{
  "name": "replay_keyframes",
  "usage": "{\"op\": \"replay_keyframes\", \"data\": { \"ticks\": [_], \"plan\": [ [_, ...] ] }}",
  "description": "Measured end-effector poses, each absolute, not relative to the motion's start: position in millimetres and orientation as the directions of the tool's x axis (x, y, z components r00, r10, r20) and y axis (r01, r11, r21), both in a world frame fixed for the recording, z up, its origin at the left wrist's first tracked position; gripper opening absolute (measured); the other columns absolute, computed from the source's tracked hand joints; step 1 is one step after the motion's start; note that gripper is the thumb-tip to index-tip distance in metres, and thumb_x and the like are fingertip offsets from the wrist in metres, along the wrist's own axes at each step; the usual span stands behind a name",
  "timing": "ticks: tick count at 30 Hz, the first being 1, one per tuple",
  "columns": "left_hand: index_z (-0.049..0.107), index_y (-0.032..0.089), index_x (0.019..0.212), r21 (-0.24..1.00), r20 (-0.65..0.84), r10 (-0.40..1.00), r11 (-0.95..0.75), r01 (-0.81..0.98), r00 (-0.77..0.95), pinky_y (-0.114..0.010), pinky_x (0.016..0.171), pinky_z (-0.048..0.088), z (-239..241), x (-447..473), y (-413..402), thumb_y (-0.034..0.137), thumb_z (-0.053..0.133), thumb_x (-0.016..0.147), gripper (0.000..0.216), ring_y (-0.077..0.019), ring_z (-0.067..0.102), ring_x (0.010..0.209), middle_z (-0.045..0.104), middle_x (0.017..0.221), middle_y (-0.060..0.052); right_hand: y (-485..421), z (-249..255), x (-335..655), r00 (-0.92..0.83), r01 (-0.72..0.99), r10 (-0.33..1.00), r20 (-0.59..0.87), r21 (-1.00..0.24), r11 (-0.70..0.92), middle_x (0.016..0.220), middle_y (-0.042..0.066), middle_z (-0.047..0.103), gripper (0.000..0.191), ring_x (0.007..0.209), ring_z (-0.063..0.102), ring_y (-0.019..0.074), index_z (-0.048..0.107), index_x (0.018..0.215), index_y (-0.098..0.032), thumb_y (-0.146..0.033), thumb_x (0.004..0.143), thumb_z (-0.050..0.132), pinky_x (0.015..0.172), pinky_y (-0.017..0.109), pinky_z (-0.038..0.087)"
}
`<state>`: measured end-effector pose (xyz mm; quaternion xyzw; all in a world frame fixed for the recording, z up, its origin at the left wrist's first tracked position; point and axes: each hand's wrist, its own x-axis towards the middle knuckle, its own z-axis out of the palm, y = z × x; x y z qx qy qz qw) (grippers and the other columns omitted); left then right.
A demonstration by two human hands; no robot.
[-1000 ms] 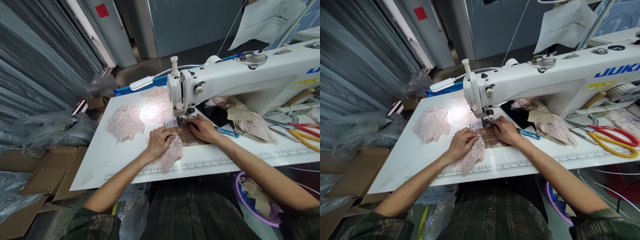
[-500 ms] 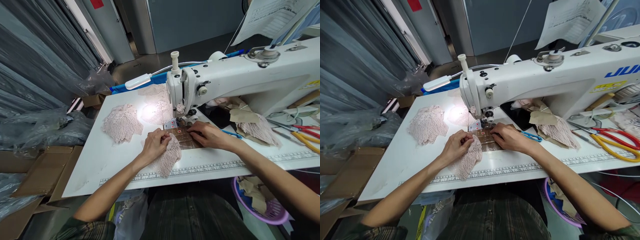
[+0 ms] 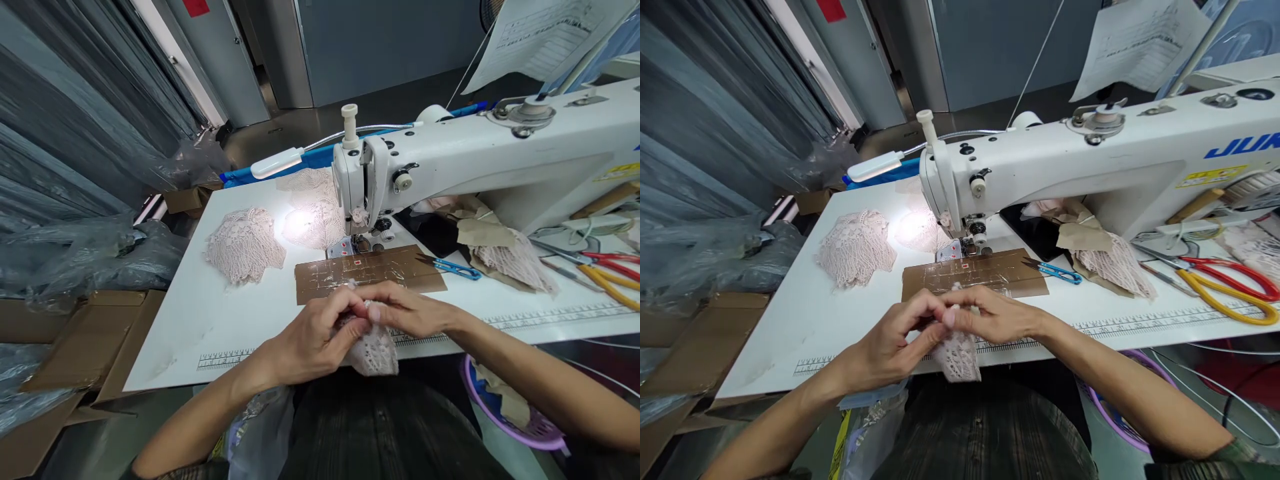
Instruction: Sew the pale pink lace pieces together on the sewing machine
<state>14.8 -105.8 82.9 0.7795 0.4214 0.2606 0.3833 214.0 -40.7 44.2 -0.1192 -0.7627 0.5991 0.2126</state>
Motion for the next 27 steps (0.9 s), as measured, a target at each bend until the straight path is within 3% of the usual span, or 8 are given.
{"op": "replay_keyframes", "data": {
  "ticks": [5, 9, 13, 15, 18, 20, 22, 27],
  "plan": [
    [0.053, 0.019, 0.096, 0.961, -0.079, 0.92, -0.031, 0.273, 0.383, -0.019, 0.05, 0.037, 96.0, -9.8, -130.6, 0.031, 0.063, 0.09, 0.017, -0.0083, 0.049, 0.06, 0.056, 0.078, 0.0, -63.9, 40.3, 221.8, -0.971, 0.01, 0.233, -0.046, -0.988, -0.152, 0.07, -0.003, 0.049, 0.035, 0.061, 0.044, 0.0062, 0.06, 0.083, -0.011, -0.044, 0.084, 0.07, 0.056, 0.018, 0.039],
    [0.052, 0.019, 0.098, 0.965, -0.108, 0.945, 0.025, 0.259, 0.309, -0.017, 0.044, 0.029, 86.5, -26.7, -133.6, 0.033, 0.066, 0.088, 0.022, -0.0051, 0.039, 0.049, 0.051, 0.067, 0.004, -62.8, 31.7, 228.0, -0.973, 0.134, 0.14, -0.184, -0.943, -0.304, 0.069, -0.004, 0.053, 0.036, 0.055, 0.048, 0.0059, 0.057, 0.085, -0.014, -0.046, 0.08, 0.073, 0.05, 0.017, 0.041],
    [0.054, 0.019, 0.104, 0.904, -0.029, 0.966, -0.085, 0.418, 0.258, -0.017, 0.044, 0.031, 70.4, -37.9, -108.9, 0.036, 0.064, 0.088, 0.025, -0.0065, 0.043, 0.05, 0.052, 0.066, 0.004, -36.7, 34.7, 229.2, -0.93, 0.202, 0.304, -0.207, -0.978, -0.047, 0.074, -0.003, 0.056, 0.027, 0.059, 0.049, 0.0069, 0.06, 0.092, -0.015, -0.039, 0.084, 0.068, 0.053, 0.018, 0.041],
    [0.056, 0.019, 0.106, 0.814, 0.03, 0.962, -0.181, 0.553, 0.272, -0.019, 0.05, 0.04, 62.4, -41.9, -88.7, 0.038, 0.06, 0.09, 0.025, -0.0098, 0.054, 0.061, 0.061, 0.079, -0.001, -19.8, 38.9, 228.0, -0.892, 0.238, 0.426, -0.153, -0.959, 0.154, 0.082, -0.001, 0.06, 0.025, 0.068, 0.052, 0.0092, 0.064, 0.1, -0.016, -0.035, 0.084, 0.067, 0.059, 0.02, 0.041],
    [0.058, 0.018, 0.107, 0.493, 0.131, 0.929, -0.363, 0.791, 0.345, -0.024, 0.059, 0.046, 51.7, -45.0, -58.6, 0.034, 0.05, 0.095, 0.022, -0.0151, 0.061, 0.075, 0.065, 0.094, -0.006, 1.1, 42.6, 225.5, -0.807, 0.414, 0.575, -0.138, -0.826, 0.383, 0.08, -0.001, 0.063, 0.029, 0.065, 0.051, 0.0114, 0.067, 0.108, -0.018, -0.035, 0.085, 0.063, 0.057, 0.023, 0.038],
    [0.058, 0.014, 0.111, 0.228, 0.169, 0.901, -0.43, 0.874, 0.399, -0.027, 0.06, 0.046, 46.1, -44.4, -43.0, 0.026, 0.046, 0.095, 0.023, -0.0181, 0.061, 0.079, 0.064, 0.104, -0.011, 9.5, 42.0, 224.6, -0.761, 0.504, 0.629, -0.156, -0.753, 0.423, 0.07, -0.001, 0.062, 0.029, 0.058, 0.049, 0.0113, 0.068, 0.11, -0.018, -0.032, 0.086, 0.058, 0.054, 0.023, 0.036],
    [0.059, 0.013, 0.113, 0.093, 0.209, 0.854, -0.503, 0.859, 0.477, -0.031, 0.065, 0.048, 42.5, -41.6, -31.7, 0.019, 0.043, 0.094, 0.026, -0.0209, 0.061, 0.085, 0.062, 0.113, -0.015, 13.7, 40.0, 224.7, -0.749, 0.531, 0.638, -0.178, -0.738, 0.418, 0.064, -0.002, 0.06, 0.031, 0.054, 0.049, 0.0112, 0.067, 0.113, -0.018, -0.029, 0.086, 0.056, 0.052, 0.023, 0.036],
    [0.068, 0.019, 0.104, 0.254, 0.185, 0.7, -0.712, 0.655, 0.689, -0.035, 0.077, 0.052, 36.3, -31.0, -11.6, 0.02, 0.043, 0.097, 0.026, -0.0189, 0.062, 0.093, 0.067, 0.103, -0.009, 15.6, 36.3, 227.1, -0.766, 0.515, 0.621, -0.164, -0.736, 0.44, 0.059, -0.004, 0.059, 0.031, 0.049, 0.046, 0.0106, 0.065, 0.113, -0.018, -0.03, 0.088, 0.051, 0.052, 0.023, 0.036]
  ]
}}
